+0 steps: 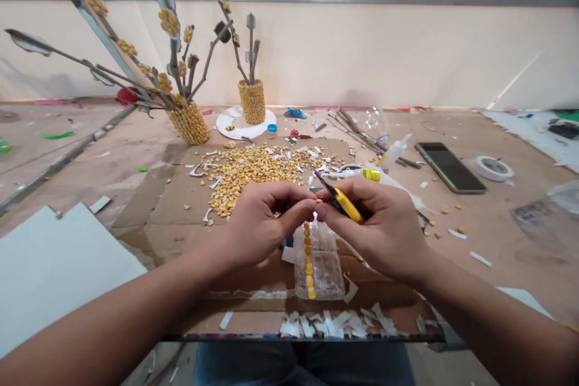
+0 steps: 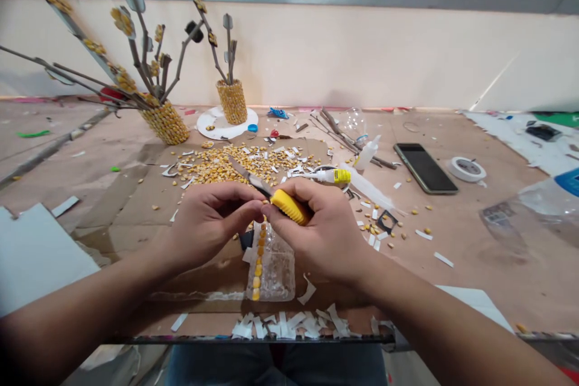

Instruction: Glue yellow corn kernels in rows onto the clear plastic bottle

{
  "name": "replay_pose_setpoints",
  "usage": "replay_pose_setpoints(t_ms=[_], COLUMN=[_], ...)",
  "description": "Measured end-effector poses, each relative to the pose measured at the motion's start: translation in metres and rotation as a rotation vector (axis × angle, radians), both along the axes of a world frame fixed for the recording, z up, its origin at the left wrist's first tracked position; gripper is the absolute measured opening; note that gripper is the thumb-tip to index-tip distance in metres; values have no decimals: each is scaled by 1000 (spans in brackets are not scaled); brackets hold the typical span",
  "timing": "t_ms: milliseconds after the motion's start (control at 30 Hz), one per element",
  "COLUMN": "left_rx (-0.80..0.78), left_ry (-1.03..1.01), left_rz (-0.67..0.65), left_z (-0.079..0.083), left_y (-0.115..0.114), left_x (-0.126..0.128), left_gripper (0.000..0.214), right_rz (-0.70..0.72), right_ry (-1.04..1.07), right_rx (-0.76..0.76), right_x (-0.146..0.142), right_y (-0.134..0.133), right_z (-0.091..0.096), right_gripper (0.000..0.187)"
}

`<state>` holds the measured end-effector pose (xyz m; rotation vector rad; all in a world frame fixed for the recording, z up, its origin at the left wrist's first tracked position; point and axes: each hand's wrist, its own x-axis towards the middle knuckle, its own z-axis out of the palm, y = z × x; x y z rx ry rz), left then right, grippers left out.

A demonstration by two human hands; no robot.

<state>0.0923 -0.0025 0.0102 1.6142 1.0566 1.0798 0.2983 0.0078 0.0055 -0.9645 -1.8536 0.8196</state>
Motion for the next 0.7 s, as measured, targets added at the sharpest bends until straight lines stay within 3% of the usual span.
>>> replay_pose_setpoints(t_ms=[267, 433, 600, 700], left_rx=[23, 128, -60, -61], left_ry=[-11, 282, 389, 364], left_rz=[5, -12, -161, -195], left_z=[-5, -13, -20, -21], left_y=[3, 11, 15, 17], left_x=[-3, -21, -31, -28], left_gripper=[15, 28, 32, 24], right_rz=[26, 118, 168, 137], right_ry=[-1, -218, -331, -344], right_rx=[-28, -189, -335, -398], right_x=[3, 15, 18, 16], right_y=[5, 14, 19, 19], right_z=[7, 13, 8, 4], right_gripper=[12, 14, 20, 22])
